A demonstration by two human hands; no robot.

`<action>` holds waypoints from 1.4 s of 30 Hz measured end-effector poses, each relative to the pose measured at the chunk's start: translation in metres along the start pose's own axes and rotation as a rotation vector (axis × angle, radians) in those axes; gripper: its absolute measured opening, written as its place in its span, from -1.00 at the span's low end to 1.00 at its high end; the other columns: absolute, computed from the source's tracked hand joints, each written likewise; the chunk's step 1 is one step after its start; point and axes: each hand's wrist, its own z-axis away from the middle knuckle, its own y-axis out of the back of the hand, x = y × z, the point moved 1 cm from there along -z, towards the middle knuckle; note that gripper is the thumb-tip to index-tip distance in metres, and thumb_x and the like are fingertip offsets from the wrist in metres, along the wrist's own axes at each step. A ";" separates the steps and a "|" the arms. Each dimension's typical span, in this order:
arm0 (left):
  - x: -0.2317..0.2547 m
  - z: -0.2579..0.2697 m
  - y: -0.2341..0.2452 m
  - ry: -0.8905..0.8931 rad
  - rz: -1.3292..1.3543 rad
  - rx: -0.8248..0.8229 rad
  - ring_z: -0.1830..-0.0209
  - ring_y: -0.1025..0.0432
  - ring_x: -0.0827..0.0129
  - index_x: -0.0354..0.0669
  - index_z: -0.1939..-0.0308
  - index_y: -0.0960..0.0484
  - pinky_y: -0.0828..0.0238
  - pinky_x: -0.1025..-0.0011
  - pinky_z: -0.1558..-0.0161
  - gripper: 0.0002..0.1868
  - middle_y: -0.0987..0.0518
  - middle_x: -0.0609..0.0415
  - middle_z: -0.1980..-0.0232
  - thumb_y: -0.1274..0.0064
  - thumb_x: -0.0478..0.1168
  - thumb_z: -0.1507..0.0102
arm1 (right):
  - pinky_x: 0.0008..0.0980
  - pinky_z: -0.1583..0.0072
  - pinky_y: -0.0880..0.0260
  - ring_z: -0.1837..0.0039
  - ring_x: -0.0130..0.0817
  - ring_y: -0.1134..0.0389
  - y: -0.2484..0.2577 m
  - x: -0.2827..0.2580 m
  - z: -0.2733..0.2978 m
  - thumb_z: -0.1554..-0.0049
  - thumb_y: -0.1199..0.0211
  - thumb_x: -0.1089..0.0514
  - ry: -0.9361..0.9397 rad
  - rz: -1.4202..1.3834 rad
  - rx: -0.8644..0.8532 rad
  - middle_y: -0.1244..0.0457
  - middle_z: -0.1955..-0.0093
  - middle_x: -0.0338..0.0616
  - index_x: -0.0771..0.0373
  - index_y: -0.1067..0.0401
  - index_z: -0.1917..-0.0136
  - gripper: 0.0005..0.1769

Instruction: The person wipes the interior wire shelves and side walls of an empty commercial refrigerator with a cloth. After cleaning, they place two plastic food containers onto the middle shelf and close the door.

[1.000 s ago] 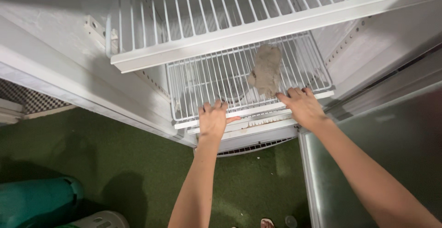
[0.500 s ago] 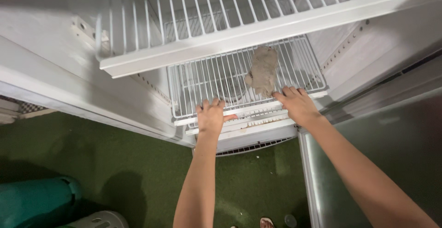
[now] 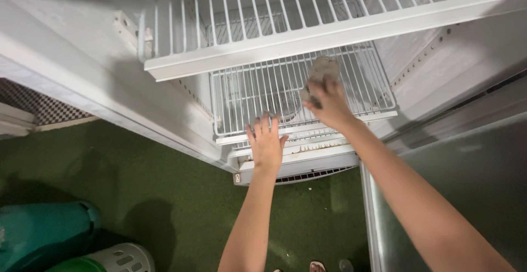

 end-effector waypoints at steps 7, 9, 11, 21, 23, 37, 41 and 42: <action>0.003 0.013 0.064 -0.079 0.296 0.036 -0.49 -0.15 0.01 0.02 -0.47 -0.26 0.09 -0.28 -0.44 -0.28 -0.32 -0.10 -0.43 -0.06 -0.30 -0.21 | -0.09 -0.43 -0.33 -0.40 0.10 -0.31 -0.013 0.012 -0.004 -0.06 -0.13 0.47 -0.024 -0.167 0.157 -0.27 -0.40 0.15 0.18 -0.45 -0.18 -0.56; 0.002 0.017 0.095 -0.066 0.594 0.134 -0.42 -0.26 0.08 -0.05 -0.52 -0.27 -0.21 -0.02 -0.47 -0.40 -0.45 -0.06 -0.34 0.07 -0.36 -0.38 | -0.19 -0.32 -0.36 -0.28 -0.01 -0.37 0.002 0.009 0.017 -0.06 -0.21 0.45 -0.101 -0.387 0.318 -0.32 -0.24 0.12 0.23 -0.45 -0.10 -0.66; 0.010 0.019 0.135 -0.218 0.527 0.336 -0.43 -0.29 0.12 -0.07 -0.42 -0.37 -0.21 0.02 -0.44 -0.44 -0.48 -0.03 -0.32 0.04 -0.42 -0.32 | -0.29 -0.23 -0.41 -0.21 -0.13 -0.41 0.036 -0.004 0.037 -0.04 -0.20 0.45 -0.163 -0.621 0.397 -0.36 -0.14 0.03 0.25 -0.44 -0.10 -0.66; 0.053 -0.010 0.306 -0.324 0.178 0.718 -0.53 -0.20 0.11 -0.08 -0.31 -0.52 0.17 -0.04 -0.60 -0.61 -0.42 0.07 -0.43 -0.04 -0.28 -0.39 | -0.32 -0.57 -0.25 -0.51 -0.30 -0.24 0.244 -0.130 0.167 -0.18 0.05 0.47 0.202 -0.911 0.925 -0.19 -0.46 -0.13 0.34 -0.21 -0.47 -0.42; 0.050 -0.015 0.321 -0.289 0.218 0.682 -0.53 -0.18 0.05 -0.10 -0.30 -0.51 0.26 -0.09 -0.60 -0.63 -0.42 0.02 -0.42 -0.03 -0.20 -0.41 | -0.28 -0.61 -0.22 -0.58 -0.26 -0.19 0.276 -0.146 0.164 -0.14 0.04 0.47 0.257 -0.781 0.995 -0.12 -0.53 -0.14 0.29 -0.13 -0.55 -0.31; 0.040 -0.020 0.326 -0.204 0.104 0.530 -0.35 -0.31 0.15 0.00 -0.17 -0.56 0.26 -0.13 -0.58 -0.73 -0.56 0.14 -0.22 0.01 -0.15 -0.39 | -0.01 -0.41 -0.16 -0.42 0.11 -0.19 0.300 -0.200 0.075 0.03 -0.27 0.40 0.302 -0.013 0.456 -0.27 -0.29 0.06 0.21 -0.38 -0.37 -0.34; 0.041 -0.023 0.327 -0.208 0.023 0.520 -0.38 -0.29 0.12 0.02 -0.21 -0.55 0.29 -0.12 -0.57 -0.65 -0.54 0.13 -0.29 0.03 -0.18 -0.33 | -0.01 -0.42 -0.21 -0.40 0.04 -0.24 0.284 -0.227 0.067 0.05 -0.23 0.46 0.370 0.031 0.464 -0.27 -0.30 0.03 0.18 -0.41 -0.35 -0.33; 0.042 -0.024 0.327 -0.206 0.034 0.515 -0.38 -0.29 0.11 0.02 -0.21 -0.55 0.30 -0.13 -0.56 -0.66 -0.53 0.12 -0.30 0.04 -0.16 -0.35 | -0.01 -0.44 -0.22 -0.39 0.00 -0.25 0.285 -0.227 0.065 0.04 -0.22 0.47 0.365 0.051 0.448 -0.27 -0.30 0.01 0.17 -0.42 -0.34 -0.34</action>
